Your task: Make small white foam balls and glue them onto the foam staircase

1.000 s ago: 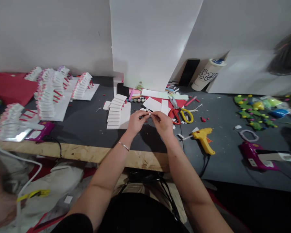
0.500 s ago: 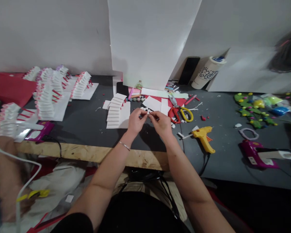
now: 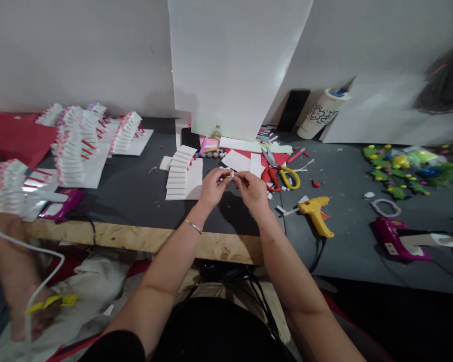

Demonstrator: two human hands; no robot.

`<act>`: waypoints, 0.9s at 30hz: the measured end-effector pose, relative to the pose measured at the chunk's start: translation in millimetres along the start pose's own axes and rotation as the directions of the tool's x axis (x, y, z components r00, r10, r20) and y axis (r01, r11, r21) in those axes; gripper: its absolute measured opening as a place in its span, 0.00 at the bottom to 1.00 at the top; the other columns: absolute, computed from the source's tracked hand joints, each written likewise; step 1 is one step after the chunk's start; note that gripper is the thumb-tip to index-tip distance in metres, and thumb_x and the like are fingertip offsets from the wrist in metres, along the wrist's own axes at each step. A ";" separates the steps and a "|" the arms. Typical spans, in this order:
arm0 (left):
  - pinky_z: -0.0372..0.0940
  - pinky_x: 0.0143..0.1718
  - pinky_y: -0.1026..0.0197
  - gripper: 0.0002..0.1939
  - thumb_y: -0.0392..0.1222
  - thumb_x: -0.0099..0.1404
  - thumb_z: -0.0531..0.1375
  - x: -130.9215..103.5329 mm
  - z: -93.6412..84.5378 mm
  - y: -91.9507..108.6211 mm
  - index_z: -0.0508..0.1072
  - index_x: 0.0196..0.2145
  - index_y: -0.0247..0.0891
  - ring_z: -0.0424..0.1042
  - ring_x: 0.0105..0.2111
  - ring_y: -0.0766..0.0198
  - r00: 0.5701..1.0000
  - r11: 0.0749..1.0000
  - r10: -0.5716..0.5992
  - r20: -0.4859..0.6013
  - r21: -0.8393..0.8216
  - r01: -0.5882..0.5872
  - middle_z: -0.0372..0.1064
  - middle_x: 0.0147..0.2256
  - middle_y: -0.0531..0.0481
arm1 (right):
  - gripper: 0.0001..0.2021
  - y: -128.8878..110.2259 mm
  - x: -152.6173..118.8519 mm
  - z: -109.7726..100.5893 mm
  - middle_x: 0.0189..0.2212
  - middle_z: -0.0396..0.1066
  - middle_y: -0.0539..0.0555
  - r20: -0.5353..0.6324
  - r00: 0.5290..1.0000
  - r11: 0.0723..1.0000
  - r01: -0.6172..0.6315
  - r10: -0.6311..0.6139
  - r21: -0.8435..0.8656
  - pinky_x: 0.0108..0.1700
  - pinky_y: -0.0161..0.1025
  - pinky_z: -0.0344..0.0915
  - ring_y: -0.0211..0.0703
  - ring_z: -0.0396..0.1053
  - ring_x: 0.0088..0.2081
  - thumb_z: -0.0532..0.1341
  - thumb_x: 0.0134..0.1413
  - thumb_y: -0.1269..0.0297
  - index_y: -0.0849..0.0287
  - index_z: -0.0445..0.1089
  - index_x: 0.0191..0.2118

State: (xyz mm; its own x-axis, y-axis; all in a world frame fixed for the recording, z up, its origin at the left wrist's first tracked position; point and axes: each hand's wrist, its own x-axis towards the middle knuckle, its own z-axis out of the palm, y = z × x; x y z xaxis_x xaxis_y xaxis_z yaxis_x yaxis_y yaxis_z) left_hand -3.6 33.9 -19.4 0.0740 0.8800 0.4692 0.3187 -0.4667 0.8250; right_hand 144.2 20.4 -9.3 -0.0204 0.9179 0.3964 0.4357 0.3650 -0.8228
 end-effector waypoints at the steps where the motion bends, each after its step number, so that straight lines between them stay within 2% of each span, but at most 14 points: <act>1: 0.72 0.33 0.62 0.07 0.38 0.66 0.60 -0.4 0.4 -0.6 0.77 0.41 0.38 0.75 0.36 0.63 1.000 1.000 -0.005 0.014 -0.008 0.005 0.75 0.41 0.45 | 0.14 0.3 0.2 0.3 0.31 0.77 0.55 -0.003 1.000 1.000 0.000 0.000 0.008 0.35 0.39 0.67 0.44 0.73 0.30 0.57 0.59 0.54 0.58 0.75 0.37; 5: 0.73 0.38 0.59 0.09 0.41 0.68 0.58 -2.6 1.7 -0.3 0.79 0.41 0.39 0.76 0.38 0.62 1.000 1.000 -0.002 0.015 0.027 0.001 0.77 0.41 0.45 | 0.15 0.7 0.6 1.3 0.28 0.77 0.53 -0.053 0.998 0.998 -0.044 0.046 0.033 0.32 0.38 0.67 0.42 0.72 0.27 0.58 0.57 0.51 0.58 0.75 0.35; 8: 0.73 0.36 0.61 0.09 0.42 0.67 0.60 -3.0 2.3 0.3 0.79 0.40 0.38 0.76 0.36 0.62 1.000 1.000 -0.008 -0.011 0.023 0.008 0.77 0.40 0.45 | 0.15 -0.1 0.5 1.0 0.28 0.77 0.53 -0.082 0.994 0.997 -0.063 0.066 0.038 0.32 0.37 0.67 0.42 0.72 0.26 0.60 0.56 0.51 0.58 0.75 0.34; 12: 0.74 0.31 0.63 0.09 0.42 0.67 0.60 -2.6 3.4 -0.5 0.78 0.40 0.38 0.76 0.33 0.64 0.999 1.000 -0.025 -0.030 -0.019 0.025 0.76 0.41 0.45 | 0.13 -2.2 0.2 -0.7 0.28 0.78 0.53 -0.041 0.998 0.999 -0.040 0.041 0.021 0.33 0.37 0.67 0.41 0.72 0.28 0.59 0.56 0.54 0.58 0.75 0.35; 20: 0.74 0.32 0.63 0.07 0.40 0.66 0.61 -2.6 4.3 -1.4 0.78 0.39 0.37 0.76 0.33 0.65 0.999 1.000 -0.012 -0.046 -0.027 0.011 0.76 0.40 0.45 | 0.11 -3.8 -0.6 -2.5 0.27 0.77 0.53 -0.036 0.997 0.997 -0.072 0.072 0.004 0.31 0.36 0.65 0.41 0.71 0.27 0.59 0.55 0.57 0.59 0.74 0.34; 23: 0.73 0.30 0.64 0.07 0.40 0.65 0.61 -2.2 3.8 0.1 0.78 0.38 0.37 0.75 0.32 0.65 0.998 0.999 -0.023 -0.054 -0.032 0.021 0.75 0.39 0.45 | 0.11 -2.0 -1.6 0.5 0.27 0.77 0.53 -0.021 0.997 0.997 -0.067 0.068 0.037 0.32 0.37 0.65 0.41 0.72 0.28 0.60 0.55 0.57 0.59 0.74 0.34; 27: 0.73 0.32 0.64 0.05 0.38 0.65 0.61 -2.7 4.9 2.1 0.78 0.36 0.37 0.75 0.33 0.65 0.995 0.999 0.004 -0.105 0.035 0.000 0.75 0.37 0.47 | 0.12 0.7 -3.0 6.7 0.30 0.77 0.53 0.004 0.993 0.982 -0.120 0.121 0.148 0.33 0.38 0.67 0.42 0.73 0.28 0.60 0.55 0.55 0.58 0.74 0.36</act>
State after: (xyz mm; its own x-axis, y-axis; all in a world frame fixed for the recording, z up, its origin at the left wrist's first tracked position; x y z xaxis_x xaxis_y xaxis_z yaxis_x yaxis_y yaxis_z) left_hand 1.4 31.0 -20.5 -0.0239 0.8640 0.5029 0.3517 -0.4636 0.8133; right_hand 138.5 19.0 -13.7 0.0286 0.9559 0.2924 0.2968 0.2712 -0.9156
